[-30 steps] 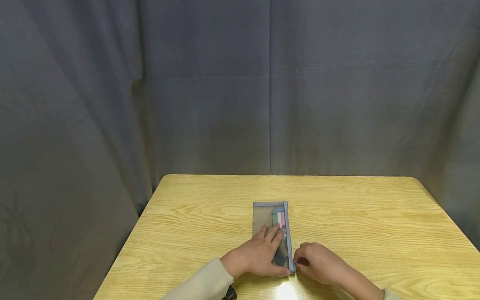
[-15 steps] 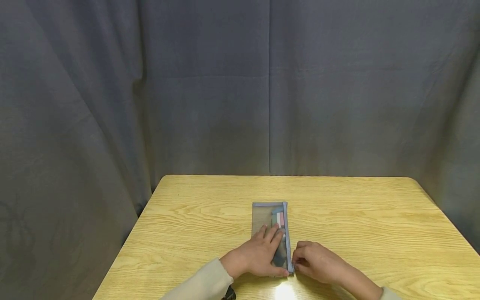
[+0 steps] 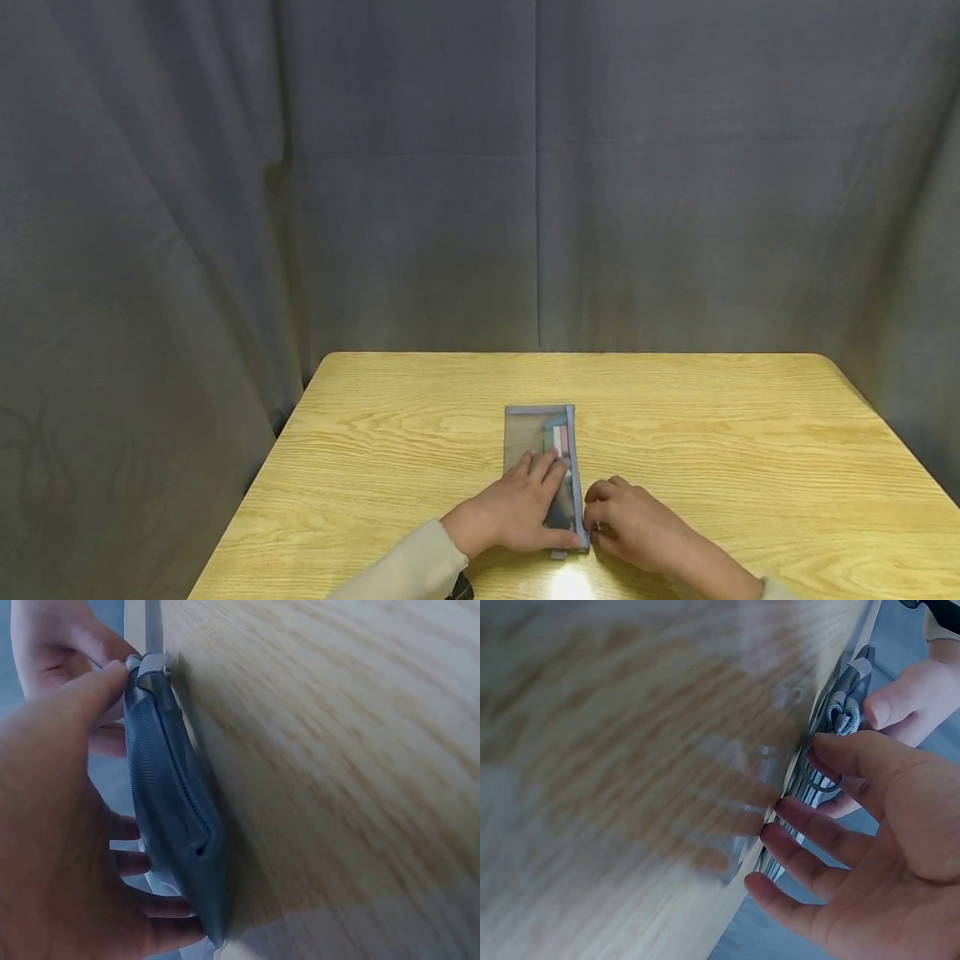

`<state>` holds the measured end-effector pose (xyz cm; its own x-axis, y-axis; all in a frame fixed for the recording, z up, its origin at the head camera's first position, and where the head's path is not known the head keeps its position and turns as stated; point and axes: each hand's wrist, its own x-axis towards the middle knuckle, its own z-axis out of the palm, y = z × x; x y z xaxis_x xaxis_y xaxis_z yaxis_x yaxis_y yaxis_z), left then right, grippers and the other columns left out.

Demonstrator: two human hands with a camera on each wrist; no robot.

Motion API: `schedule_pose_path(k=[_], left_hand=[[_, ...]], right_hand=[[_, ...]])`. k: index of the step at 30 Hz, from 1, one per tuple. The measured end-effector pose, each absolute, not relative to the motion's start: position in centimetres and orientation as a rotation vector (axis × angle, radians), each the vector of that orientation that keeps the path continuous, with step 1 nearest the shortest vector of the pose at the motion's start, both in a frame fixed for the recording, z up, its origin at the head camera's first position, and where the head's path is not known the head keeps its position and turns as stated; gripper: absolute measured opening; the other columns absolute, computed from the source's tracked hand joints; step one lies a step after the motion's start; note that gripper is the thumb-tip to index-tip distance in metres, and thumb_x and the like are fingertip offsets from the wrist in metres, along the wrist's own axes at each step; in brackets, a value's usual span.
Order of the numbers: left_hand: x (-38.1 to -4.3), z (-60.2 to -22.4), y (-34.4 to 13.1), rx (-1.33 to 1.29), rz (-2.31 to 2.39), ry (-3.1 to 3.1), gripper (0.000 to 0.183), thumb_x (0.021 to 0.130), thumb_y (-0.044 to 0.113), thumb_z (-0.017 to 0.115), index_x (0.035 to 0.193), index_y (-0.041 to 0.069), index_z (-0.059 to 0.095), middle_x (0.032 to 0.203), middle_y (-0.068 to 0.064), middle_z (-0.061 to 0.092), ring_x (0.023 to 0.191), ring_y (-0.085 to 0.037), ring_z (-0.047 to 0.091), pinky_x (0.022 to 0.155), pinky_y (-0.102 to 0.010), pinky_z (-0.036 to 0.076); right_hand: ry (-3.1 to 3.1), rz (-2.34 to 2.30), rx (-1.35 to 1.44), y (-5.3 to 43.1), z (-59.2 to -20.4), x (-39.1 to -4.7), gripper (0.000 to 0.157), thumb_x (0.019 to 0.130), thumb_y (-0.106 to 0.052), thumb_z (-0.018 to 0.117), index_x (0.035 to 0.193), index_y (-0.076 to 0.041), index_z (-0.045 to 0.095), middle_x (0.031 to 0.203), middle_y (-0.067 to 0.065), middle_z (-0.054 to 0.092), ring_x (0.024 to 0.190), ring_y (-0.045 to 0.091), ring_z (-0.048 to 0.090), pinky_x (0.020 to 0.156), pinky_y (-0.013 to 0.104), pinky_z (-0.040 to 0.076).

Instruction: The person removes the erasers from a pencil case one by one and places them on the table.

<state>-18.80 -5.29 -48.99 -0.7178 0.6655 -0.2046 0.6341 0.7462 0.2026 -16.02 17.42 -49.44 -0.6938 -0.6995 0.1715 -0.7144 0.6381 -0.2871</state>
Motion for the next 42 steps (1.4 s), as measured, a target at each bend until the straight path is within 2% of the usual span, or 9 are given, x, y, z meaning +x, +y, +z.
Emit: schedule_pose_path(k=[8,13,20,30,42], left_hand=[[-18.85,-49.11,-5.19,1.035,0.171,2.702,0.100,0.090,0.080,0.040,0.163,0.016,0.016,0.168,-0.013,0.014,0.147,-0.047,0.027,0.115,-0.049,0.037],[-18.86,-49.14,-5.01,1.033,0.141,2.734,0.098,0.091,0.079,0.040,0.162,0.016,0.019,0.166,-0.013,0.018,0.146,-0.045,0.030,0.115,-0.048,0.037],[-19.06,-49.29,-4.87,1.059,0.121,2.756,0.097,0.091,0.080,0.040,0.161,0.015,0.022,0.164,-0.013,0.022,0.146,-0.042,0.032,0.117,-0.046,0.035],[-18.69,-49.27,-4.55,1.015,0.075,2.754,0.098,0.090,0.080,0.040,0.162,0.016,0.020,0.166,-0.012,0.019,0.146,-0.044,0.030,0.116,-0.050,0.035],[-18.83,-49.55,-4.60,1.051,0.036,2.783,0.097,0.090,0.081,0.041,0.161,0.016,0.025,0.165,-0.011,0.021,0.146,-0.042,0.032,0.116,-0.048,0.035]], right_hand=[[-2.715,0.499,1.238,17.39,-49.61,-15.89,0.016,0.080,-0.012,0.084,0.080,-0.024,0.074,0.098,-0.005,0.069,0.089,0.014,0.062,0.075,0.031,0.056],[-2.707,0.518,1.231,17.47,-49.65,-15.80,0.016,0.080,-0.010,0.084,0.081,-0.024,0.075,0.096,-0.006,0.067,0.087,0.012,0.060,0.071,0.026,0.054],[-2.708,0.594,1.226,17.55,-49.74,-15.77,0.014,0.081,-0.009,0.083,0.081,-0.020,0.076,0.090,-0.010,0.061,0.079,0.001,0.047,0.065,0.017,0.047],[-2.739,0.583,1.217,17.52,-49.75,-15.79,0.014,0.081,-0.010,0.084,0.079,-0.021,0.075,0.090,-0.010,0.060,0.077,0.000,0.045,0.063,0.016,0.046],[-2.729,0.585,1.180,17.21,-49.57,-16.01,0.016,0.080,-0.011,0.085,0.075,-0.020,0.073,0.085,-0.010,0.060,0.074,0.000,0.044,0.060,0.016,0.045]])
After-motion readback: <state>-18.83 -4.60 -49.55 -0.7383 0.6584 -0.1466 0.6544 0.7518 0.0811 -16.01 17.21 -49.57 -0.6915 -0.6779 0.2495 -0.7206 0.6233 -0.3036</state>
